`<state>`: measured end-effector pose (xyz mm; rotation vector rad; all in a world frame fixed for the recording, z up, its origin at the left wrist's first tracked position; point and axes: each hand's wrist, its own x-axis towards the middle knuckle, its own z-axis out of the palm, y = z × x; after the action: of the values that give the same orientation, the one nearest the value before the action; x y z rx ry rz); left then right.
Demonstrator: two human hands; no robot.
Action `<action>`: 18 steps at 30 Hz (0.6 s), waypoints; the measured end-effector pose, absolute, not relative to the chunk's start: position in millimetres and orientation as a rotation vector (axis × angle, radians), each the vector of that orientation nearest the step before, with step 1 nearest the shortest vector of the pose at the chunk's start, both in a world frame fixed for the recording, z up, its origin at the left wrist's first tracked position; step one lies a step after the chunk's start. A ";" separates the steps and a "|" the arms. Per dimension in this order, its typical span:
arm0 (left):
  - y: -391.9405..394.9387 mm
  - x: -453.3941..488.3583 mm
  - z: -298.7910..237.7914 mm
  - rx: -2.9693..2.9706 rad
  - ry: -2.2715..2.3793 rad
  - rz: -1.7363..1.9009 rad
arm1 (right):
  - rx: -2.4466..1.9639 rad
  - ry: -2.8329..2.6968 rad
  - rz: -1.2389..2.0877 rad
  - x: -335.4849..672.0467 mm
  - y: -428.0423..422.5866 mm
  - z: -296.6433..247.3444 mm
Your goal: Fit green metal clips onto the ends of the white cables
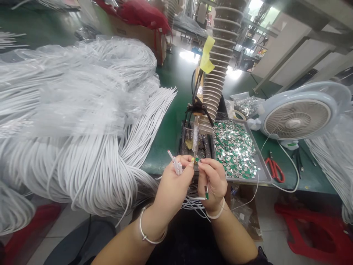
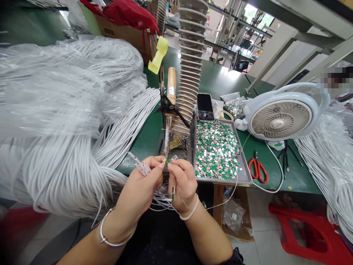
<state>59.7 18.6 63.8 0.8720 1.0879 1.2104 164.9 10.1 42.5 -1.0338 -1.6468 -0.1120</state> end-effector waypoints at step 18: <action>17.7 51.0 54.4 0.987 1.094 1.111 | -1.098 -1.695 0.037 172.1 8.7 33.5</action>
<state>51.0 17.7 54.4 0.9865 1.0940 1.1115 172.1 8.7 33.5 -1.0976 -1.6952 0.0370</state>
